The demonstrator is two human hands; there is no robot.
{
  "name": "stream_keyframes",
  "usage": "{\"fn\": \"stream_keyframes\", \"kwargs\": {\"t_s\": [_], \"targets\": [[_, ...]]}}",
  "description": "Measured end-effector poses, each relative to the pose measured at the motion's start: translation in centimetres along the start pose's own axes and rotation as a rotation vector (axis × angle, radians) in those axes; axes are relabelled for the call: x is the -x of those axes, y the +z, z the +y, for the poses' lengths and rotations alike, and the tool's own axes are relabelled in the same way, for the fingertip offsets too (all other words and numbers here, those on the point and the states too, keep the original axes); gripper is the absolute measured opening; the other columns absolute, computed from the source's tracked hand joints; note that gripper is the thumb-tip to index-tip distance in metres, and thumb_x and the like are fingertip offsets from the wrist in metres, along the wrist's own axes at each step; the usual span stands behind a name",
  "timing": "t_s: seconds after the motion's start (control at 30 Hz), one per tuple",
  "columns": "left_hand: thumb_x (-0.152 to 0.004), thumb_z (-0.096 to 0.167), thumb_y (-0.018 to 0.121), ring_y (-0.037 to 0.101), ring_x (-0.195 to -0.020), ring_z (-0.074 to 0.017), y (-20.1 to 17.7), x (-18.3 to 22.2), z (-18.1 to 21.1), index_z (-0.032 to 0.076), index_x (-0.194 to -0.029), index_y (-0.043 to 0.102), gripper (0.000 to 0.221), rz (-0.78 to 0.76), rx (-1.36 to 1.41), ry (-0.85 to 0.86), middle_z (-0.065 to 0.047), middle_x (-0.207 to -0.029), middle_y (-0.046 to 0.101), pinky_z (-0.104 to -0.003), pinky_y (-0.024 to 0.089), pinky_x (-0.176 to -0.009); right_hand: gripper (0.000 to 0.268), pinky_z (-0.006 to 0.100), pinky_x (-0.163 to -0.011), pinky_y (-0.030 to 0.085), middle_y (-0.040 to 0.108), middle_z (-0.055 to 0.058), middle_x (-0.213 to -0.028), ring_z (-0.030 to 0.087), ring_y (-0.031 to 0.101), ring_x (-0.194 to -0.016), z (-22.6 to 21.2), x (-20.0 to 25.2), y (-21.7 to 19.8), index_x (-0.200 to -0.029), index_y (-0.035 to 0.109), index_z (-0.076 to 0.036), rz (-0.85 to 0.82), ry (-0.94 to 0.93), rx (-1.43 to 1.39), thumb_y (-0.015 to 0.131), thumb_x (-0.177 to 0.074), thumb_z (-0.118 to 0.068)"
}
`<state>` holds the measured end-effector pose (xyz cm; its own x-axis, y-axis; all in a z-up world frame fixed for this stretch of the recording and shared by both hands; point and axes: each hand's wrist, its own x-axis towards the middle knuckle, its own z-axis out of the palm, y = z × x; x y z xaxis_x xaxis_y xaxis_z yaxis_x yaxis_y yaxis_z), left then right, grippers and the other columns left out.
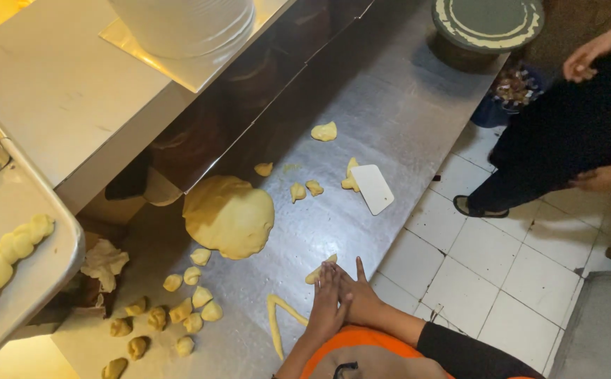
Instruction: Braiding pieces of bread dough and placing them onto a baking tray.
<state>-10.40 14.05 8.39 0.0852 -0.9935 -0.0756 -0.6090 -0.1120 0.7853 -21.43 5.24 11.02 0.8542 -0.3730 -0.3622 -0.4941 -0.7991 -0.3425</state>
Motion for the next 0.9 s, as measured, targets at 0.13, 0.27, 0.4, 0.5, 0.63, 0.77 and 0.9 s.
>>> {"fn": "stream_keyframes", "kwargs": {"t_s": [0.13,0.27,0.4,0.5,0.63,0.77,0.9], "targets": [[-0.106,0.048,0.043,0.000,-0.160,-0.0350,-1.1,-1.7,-0.2,-0.003,-0.160,0.020,0.078,-0.008,0.009,-0.115,-0.023,-0.171,0.009,-0.048,0.000,-0.126,0.089,0.077,-0.113,-0.012,0.007,0.016,-0.171,0.030,0.004,-0.158,0.6,-1.8,-0.3,-0.163,0.010,-0.012,0.041,0.003,-0.013,0.050,-0.095,-0.054],[-0.104,0.050,0.041,0.003,-0.160,-0.0324,-2.5,-5.1,-3.6,0.010,-0.162,0.024,0.073,0.138,-0.130,-0.125,-0.017,-0.172,0.009,-0.054,-0.002,-0.125,0.086,0.077,-0.113,-0.008,0.012,0.016,-0.170,0.032,0.007,-0.157,1.3,-5.9,-1.1,-0.164,0.017,-0.015,0.113,-0.014,0.060,0.051,-0.094,-0.052],[-0.104,0.052,0.038,0.002,-0.159,-0.0320,-5.0,-9.5,-6.5,0.017,-0.163,0.022,0.071,0.180,-0.453,-0.210,-0.014,-0.173,0.007,-0.066,-0.007,-0.119,0.084,0.078,-0.113,-0.005,0.018,0.014,-0.170,0.033,0.011,-0.158,2.1,-11.1,-2.8,-0.161,0.027,-0.016,0.296,-0.008,0.092,0.054,-0.091,-0.053],[-0.103,0.054,0.038,0.000,-0.156,-0.0353,-7.6,-11.8,-7.1,0.017,-0.165,0.019,0.074,0.233,-0.444,-0.204,-0.016,-0.170,0.006,-0.068,-0.007,-0.115,0.088,0.080,-0.111,-0.005,0.019,0.014,-0.169,0.035,0.011,-0.156,2.7,-14.9,-4.3,-0.160,0.028,-0.017,0.367,0.026,0.057,0.057,-0.088,-0.057],[-0.101,0.059,0.040,0.003,-0.158,-0.0329,-7.3,-11.0,-8.6,0.014,-0.163,0.023,0.078,0.329,-0.415,-0.157,-0.016,-0.172,0.009,-0.064,-0.003,-0.119,0.093,0.080,-0.110,-0.005,0.020,0.015,-0.169,0.036,0.012,-0.156,2.9,-14.2,-3.3,-0.161,0.028,-0.015,0.430,0.017,0.093,0.059,-0.086,-0.059],[-0.098,0.063,0.046,0.005,-0.157,-0.0343,-5.7,-6.3,-8.3,0.006,-0.160,0.025,0.087,0.242,-0.511,-0.078,-0.018,-0.170,0.011,-0.061,0.000,-0.121,0.094,0.078,-0.113,-0.004,0.023,0.012,-0.168,0.033,0.015,-0.156,3.0,-8.3,-1.8,-0.160,0.027,-0.012,0.397,-0.028,0.063,0.057,-0.089,-0.065],[-0.098,0.062,0.050,0.011,-0.157,-0.0351,-2.4,-0.1,-6.6,0.001,-0.159,0.026,0.089,0.336,-0.512,-0.002,-0.022,-0.169,0.015,-0.056,0.006,-0.124,0.076,0.075,-0.115,0.000,0.025,0.009,-0.167,0.032,0.015,-0.155,3.5,-2.3,1.1,-0.159,0.029,-0.014,0.322,-0.027,0.066,0.045,-0.101,-0.061]]}}
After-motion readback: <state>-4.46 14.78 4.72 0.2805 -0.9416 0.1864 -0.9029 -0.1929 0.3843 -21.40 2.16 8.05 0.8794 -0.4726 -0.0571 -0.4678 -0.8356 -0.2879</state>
